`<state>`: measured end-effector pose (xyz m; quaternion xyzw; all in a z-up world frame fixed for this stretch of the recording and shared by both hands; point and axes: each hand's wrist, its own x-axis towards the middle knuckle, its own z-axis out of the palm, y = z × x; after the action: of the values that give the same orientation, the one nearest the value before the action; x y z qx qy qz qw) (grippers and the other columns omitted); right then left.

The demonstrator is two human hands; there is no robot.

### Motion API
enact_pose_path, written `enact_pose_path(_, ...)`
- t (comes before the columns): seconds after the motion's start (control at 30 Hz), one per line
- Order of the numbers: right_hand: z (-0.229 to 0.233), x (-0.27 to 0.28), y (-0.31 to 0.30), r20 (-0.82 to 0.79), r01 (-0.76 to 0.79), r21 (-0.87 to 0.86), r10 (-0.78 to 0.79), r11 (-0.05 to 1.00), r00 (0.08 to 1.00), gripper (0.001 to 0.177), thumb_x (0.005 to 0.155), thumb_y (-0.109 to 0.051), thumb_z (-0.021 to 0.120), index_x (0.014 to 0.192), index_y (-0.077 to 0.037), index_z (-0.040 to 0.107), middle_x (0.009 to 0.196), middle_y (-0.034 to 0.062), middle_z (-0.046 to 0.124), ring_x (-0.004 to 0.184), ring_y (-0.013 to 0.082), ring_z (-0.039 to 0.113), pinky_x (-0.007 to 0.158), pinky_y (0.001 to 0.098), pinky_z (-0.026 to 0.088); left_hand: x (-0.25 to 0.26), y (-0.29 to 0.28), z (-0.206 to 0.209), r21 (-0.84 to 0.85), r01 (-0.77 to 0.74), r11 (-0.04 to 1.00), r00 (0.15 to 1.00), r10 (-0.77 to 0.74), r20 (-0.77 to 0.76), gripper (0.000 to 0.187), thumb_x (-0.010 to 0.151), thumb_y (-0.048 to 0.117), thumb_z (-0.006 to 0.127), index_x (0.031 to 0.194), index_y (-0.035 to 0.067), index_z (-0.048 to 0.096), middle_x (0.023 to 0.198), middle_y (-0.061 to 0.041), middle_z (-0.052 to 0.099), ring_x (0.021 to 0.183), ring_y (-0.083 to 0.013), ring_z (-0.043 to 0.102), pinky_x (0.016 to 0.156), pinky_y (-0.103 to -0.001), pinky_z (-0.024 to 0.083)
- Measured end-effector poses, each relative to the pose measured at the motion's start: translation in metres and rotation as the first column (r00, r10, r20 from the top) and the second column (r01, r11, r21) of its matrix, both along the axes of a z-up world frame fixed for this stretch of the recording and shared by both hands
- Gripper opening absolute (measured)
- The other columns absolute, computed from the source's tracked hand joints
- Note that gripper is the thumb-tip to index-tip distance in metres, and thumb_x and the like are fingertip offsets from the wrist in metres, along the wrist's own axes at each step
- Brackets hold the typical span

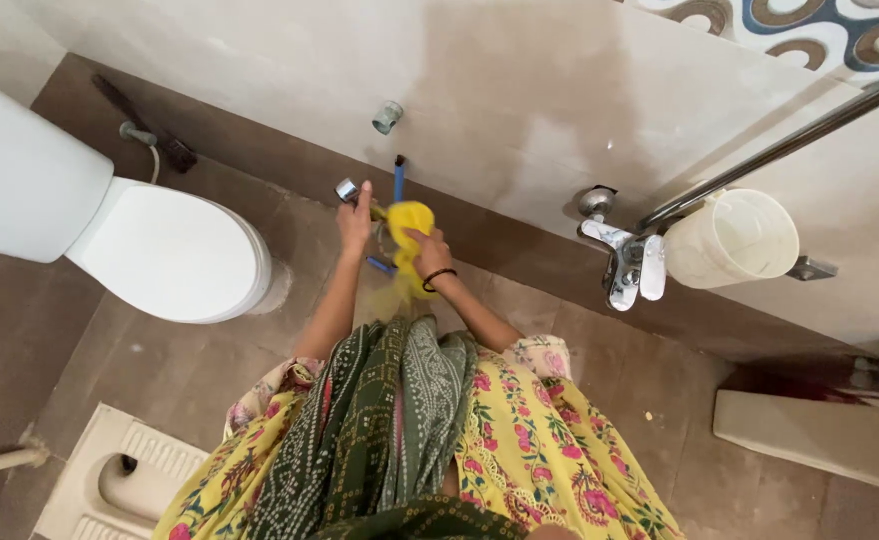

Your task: Cleaning a handheld bidet spray nozzle with a yellow sponge in a bathroom.

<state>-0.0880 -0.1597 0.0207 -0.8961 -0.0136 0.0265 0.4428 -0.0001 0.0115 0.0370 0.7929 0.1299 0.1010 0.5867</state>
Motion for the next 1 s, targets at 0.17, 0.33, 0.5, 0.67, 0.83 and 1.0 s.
enact_pose_path(0.17, -0.016, 0.009, -0.009, 0.012, 0.117, -0.057, -0.117, 0.991, 0.993, 0.071, 0.077, 0.006, 0.058, 0.138, -0.03, 0.064, 0.135, 0.0224, 0.057, 0.123, 0.0443, 0.06, 0.103, 0.0485, 0.052, 0.013, 0.005, -0.035, 0.069, -0.007, 0.998, 1.0, 0.006, 0.026, 0.07, 0.091, 0.063, 0.065, 0.098, -0.006, 0.073, 0.088, -0.021, 0.073, 0.084, -0.0337, 0.069, 0.078, -0.046, 0.051)
enact_pose_path(0.33, 0.046, -0.007, 0.005, 0.251, -0.032, -0.018, 0.035, 0.999, 0.967, 0.072, 0.072, 0.009, 0.06, 0.135, -0.026, 0.066, 0.14, 0.029, 0.049, 0.113, 0.0494, 0.059, 0.096, 0.0505, 0.052, 0.006, 0.0, -0.019, -0.002, 0.041, 0.999, 0.993, -0.041, -0.114, 0.072, 0.1, 0.064, 0.062, 0.099, -0.007, 0.073, 0.091, -0.021, 0.075, 0.085, -0.0324, 0.07, 0.075, -0.046, 0.054)
enact_pose_path(0.5, -0.019, 0.003, -0.03, 0.101, 0.048, -0.19, -0.029, 0.981, 0.994, 0.052, 0.08, -0.009, 0.075, 0.128, -0.028, 0.068, 0.139, 0.0247, 0.055, 0.115, 0.0441, 0.064, 0.097, 0.048, 0.055, 0.003, 0.008, 0.006, -0.258, -0.027, 0.966, 0.996, 0.004, -0.089, 0.067, 0.086, 0.063, 0.066, 0.11, 0.001, 0.075, 0.103, -0.01, 0.075, 0.087, -0.0227, 0.072, 0.063, -0.039, 0.063)
enact_pose_path(0.67, 0.045, 0.003, -0.003, 0.213, 0.002, -0.133, 0.027, 0.991, 0.977, 0.062, 0.078, -0.005, 0.075, 0.135, -0.027, 0.067, 0.14, 0.0292, 0.053, 0.118, 0.046, 0.062, 0.099, 0.0493, 0.053, 0.013, -0.001, -0.042, -0.045, -0.052, 0.998, 0.991, 0.046, -0.129, 0.068, 0.095, 0.062, 0.068, 0.109, -0.004, 0.077, 0.101, -0.018, 0.076, 0.09, -0.027, 0.072, 0.073, -0.039, 0.055)
enact_pose_path(0.83, 0.05, 0.001, 0.013, 0.171, 0.015, 0.083, -0.03, 0.996, 0.985, 0.067, 0.069, -0.008, 0.08, 0.132, -0.021, 0.062, 0.135, 0.0288, 0.05, 0.117, 0.0473, 0.056, 0.096, 0.0498, 0.051, 0.001, -0.017, -0.01, -0.08, -0.053, 0.995, 0.997, 0.049, -0.055, 0.065, 0.096, 0.06, 0.068, 0.107, -0.005, 0.075, 0.099, -0.016, 0.076, 0.09, -0.0248, 0.071, 0.078, -0.038, 0.053)
enact_pose_path(1.0, -0.009, 0.023, -0.024, 0.002, 0.188, -0.083, -0.188, 0.979, 0.982, 0.055, 0.075, -0.004, 0.073, 0.126, -0.023, 0.069, 0.121, 0.0213, 0.061, 0.116, 0.0428, 0.06, 0.101, 0.0484, 0.051, -0.001, -0.01, -0.01, -0.206, -0.058, 0.977, 0.992, 0.033, -0.124, 0.064, 0.091, 0.058, 0.068, 0.103, -0.006, 0.071, 0.093, -0.014, 0.07, 0.079, -0.0217, 0.067, 0.061, -0.04, 0.056)
